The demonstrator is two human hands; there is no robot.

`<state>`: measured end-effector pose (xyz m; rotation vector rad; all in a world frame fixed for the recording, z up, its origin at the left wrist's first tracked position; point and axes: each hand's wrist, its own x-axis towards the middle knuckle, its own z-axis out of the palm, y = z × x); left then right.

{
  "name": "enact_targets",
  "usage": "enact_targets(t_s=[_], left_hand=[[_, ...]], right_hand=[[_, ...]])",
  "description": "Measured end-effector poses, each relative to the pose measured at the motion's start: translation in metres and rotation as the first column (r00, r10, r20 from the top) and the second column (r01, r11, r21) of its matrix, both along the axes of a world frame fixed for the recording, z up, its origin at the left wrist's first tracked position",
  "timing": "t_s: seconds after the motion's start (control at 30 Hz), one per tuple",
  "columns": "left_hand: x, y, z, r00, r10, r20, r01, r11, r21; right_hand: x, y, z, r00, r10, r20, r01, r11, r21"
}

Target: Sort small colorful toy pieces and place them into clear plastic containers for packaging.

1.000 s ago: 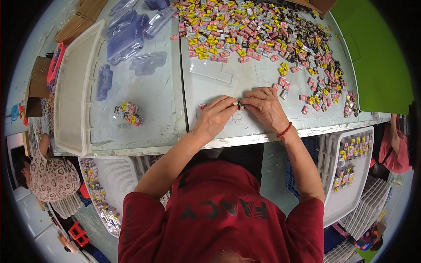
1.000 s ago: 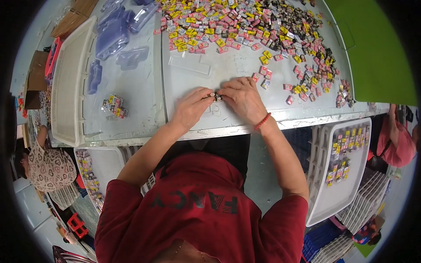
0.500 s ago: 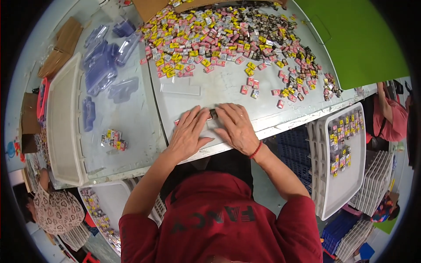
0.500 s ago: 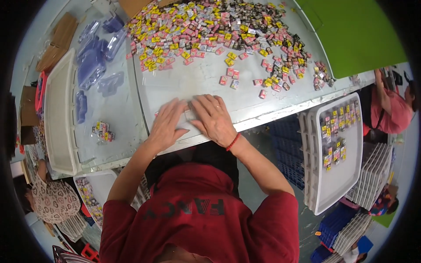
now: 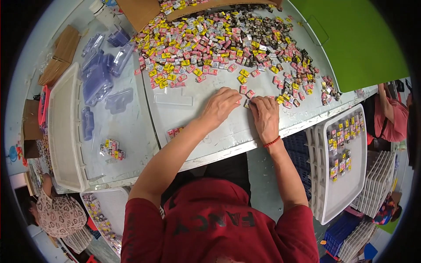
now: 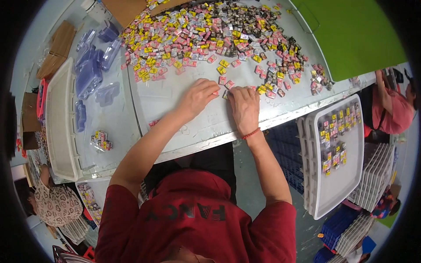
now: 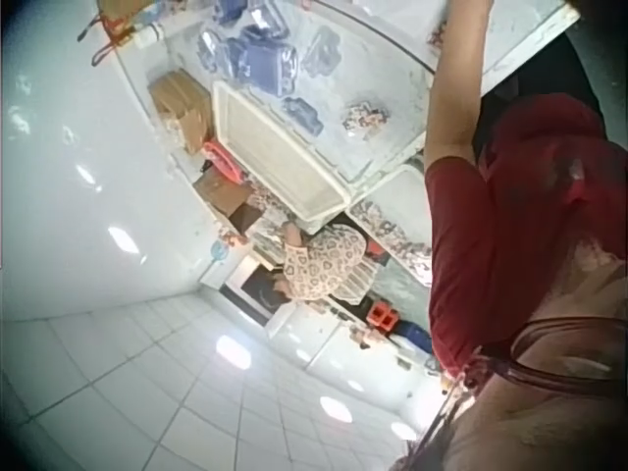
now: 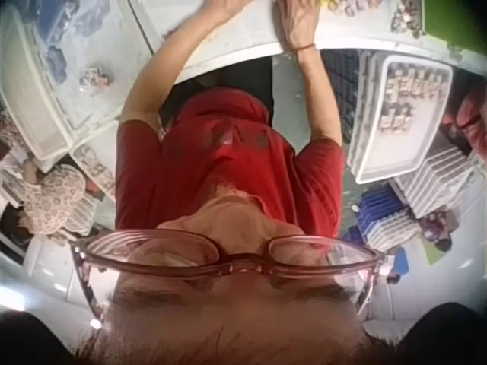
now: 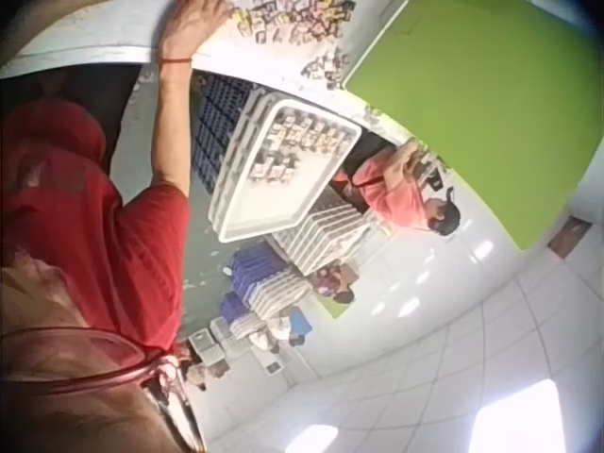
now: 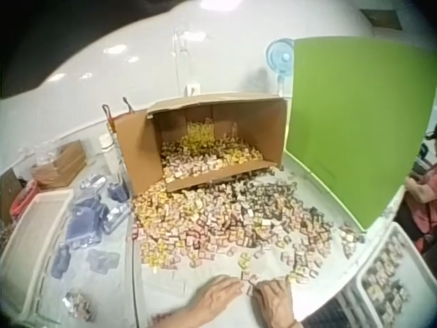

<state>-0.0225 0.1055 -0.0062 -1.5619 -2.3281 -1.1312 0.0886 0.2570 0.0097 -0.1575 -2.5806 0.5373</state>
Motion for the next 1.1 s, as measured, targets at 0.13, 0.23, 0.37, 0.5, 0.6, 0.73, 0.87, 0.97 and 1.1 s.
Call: enact_targets(t_s=[0.13, 0.23, 0.37, 0.5, 0.6, 0.73, 0.87, 0.97, 1.1], left_hand=[[0.001, -0.001, 0.000, 1.000, -0.018, -0.007, 0.018, 1.000, 0.008], [0.000, 0.004, 0.000, 0.994, -0.098, 0.046, 0.099, 0.995, -0.026], [0.007, 0.009, 0.013, 0.993, -0.071, 0.096, 0.069, 0.997, 0.027], [0.005, 0.019, 0.009, 0.983, -0.149, 0.104, 0.148, 0.989, 0.014], [0.007, 0.021, 0.000, 0.982, -0.184, 0.036, 0.184, 0.983, 0.019], [0.013, 0.017, -0.007, 0.990, -0.139, -0.016, 0.140, 0.989, 0.039], [0.024, 0.020, -0.002, 0.999, -0.024, 0.027, 0.025, 1.000, -0.012], [0.026, 0.027, -0.006, 0.998, 0.056, -0.007, -0.055, 0.997, 0.050], [0.030, 0.042, -0.020, 0.994, 0.051, -0.096, -0.028, 0.974, 0.227]], right_hand=[[0.001, 0.002, 0.001, 0.999, 0.003, -0.054, -0.002, 1.000, 0.023], [0.001, 0.001, 0.006, 0.999, 0.012, -0.030, -0.011, 1.000, 0.020], [0.016, 0.015, 0.017, 0.995, -0.090, -0.053, 0.088, 0.996, -0.036], [0.016, 0.042, 0.022, 0.987, -0.155, -0.047, 0.153, 0.987, -0.044], [-0.011, 0.035, 0.032, 0.994, -0.083, -0.077, 0.069, 0.984, -0.167], [-0.058, 0.027, 0.023, 0.998, 0.043, 0.052, -0.036, 0.992, -0.121], [-0.088, 0.019, 0.009, 0.980, 0.020, 0.200, -0.018, 1.000, -0.013], [-0.104, 0.018, 0.005, 0.933, -0.041, 0.357, -0.014, 0.988, 0.153], [-0.104, 0.028, 0.008, 0.960, 0.033, 0.277, -0.077, 0.986, 0.150]])
